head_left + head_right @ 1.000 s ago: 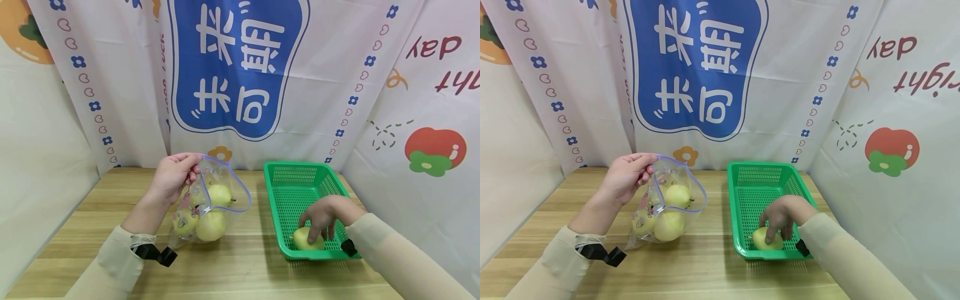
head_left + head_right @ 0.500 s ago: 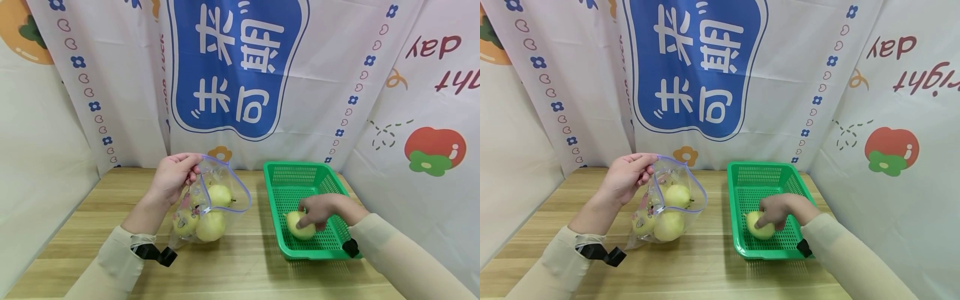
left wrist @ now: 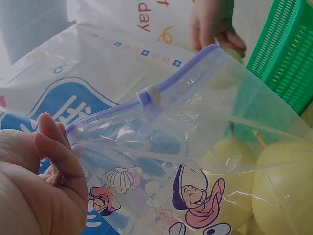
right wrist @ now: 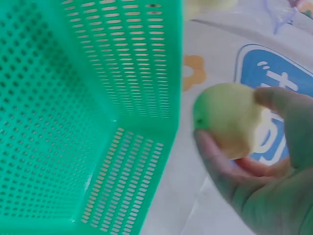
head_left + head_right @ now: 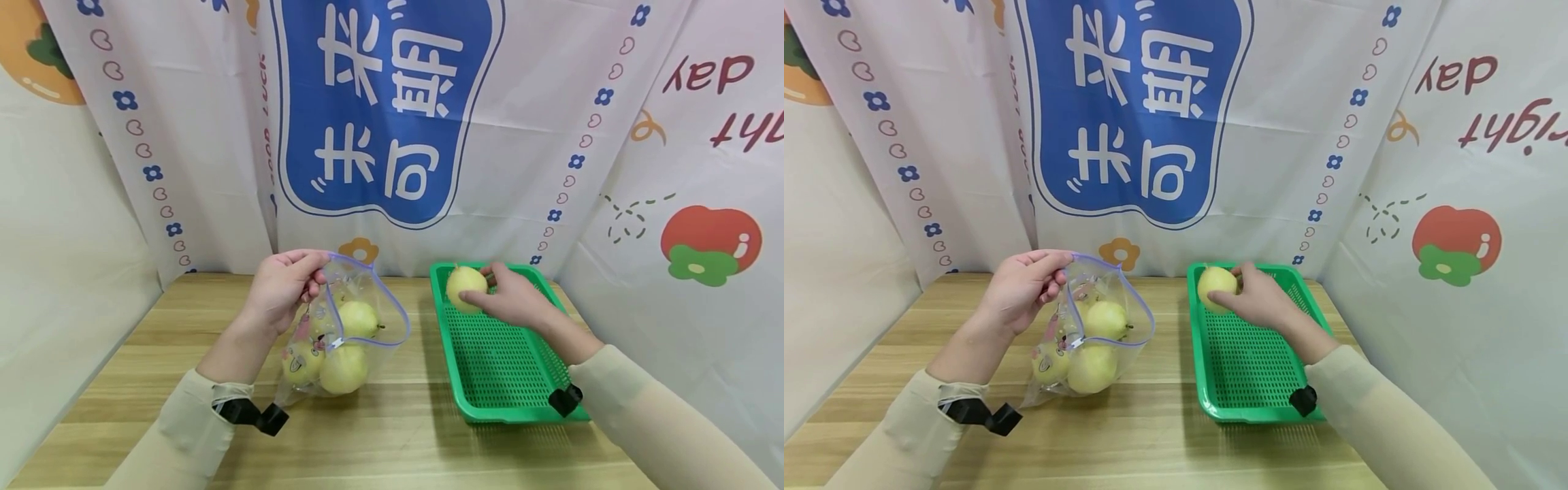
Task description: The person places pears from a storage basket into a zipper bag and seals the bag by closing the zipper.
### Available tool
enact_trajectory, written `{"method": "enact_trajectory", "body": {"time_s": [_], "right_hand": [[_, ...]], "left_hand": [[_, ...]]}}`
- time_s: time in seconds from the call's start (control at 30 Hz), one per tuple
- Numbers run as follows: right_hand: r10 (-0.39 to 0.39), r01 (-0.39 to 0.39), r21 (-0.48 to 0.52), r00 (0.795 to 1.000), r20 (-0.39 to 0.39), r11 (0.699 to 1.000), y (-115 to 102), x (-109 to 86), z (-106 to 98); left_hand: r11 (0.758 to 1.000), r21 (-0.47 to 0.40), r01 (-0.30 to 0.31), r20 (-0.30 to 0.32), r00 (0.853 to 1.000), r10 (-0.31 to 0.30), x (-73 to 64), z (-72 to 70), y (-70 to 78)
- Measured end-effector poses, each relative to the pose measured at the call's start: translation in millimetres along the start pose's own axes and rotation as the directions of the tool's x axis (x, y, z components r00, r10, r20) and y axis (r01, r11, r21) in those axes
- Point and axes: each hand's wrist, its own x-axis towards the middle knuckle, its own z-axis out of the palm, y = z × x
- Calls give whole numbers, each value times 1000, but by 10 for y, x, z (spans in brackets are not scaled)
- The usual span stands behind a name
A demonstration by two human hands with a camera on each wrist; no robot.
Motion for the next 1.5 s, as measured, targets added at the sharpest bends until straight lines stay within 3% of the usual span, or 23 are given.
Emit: {"method": "enact_trajectory", "body": {"time_s": [0.1,0.3,0.5,0.67,0.77,0.93,1.0,1.1,1.27,1.43,1.5], "right_hand": [[-13,20,157,999,-44,987,-136,14,-30],[-61,83,382,996,-67,921,-505,50,17],[-130,128,482,991,-30,867,-893,21,194],[-186,153,518,982,12,842,-1179,-7,349],[-249,169,562,966,67,809,-1301,-11,438],[-380,219,624,915,135,750,-1391,-35,520],[-396,253,617,912,104,745,-1386,-51,511],[-364,276,579,931,38,767,-1325,-55,474],[-258,230,523,966,-20,821,-1133,-15,418],[-189,187,493,981,-47,850,-932,28,377],[-172,177,489,984,-55,854,-870,38,362]], "left_hand": [[1000,0,0,0,1000,0,0,1,5],[1000,1,13,-2,1000,-13,-1,-3,21],[998,62,21,-3,1000,-21,-30,-4,82],[988,155,14,-3,1000,-14,-49,-8,146],[984,179,15,-5,1000,-15,-53,-25,169],[988,157,6,-48,999,1,-37,-121,191],[991,135,2,-69,998,7,-23,-165,196],[994,113,5,-80,997,4,-11,-200,199],[994,108,4,-63,998,3,0,-209,173],[992,128,-8,-56,998,16,4,-201,144],[983,184,-26,-61,997,38,7,-205,136]]}}
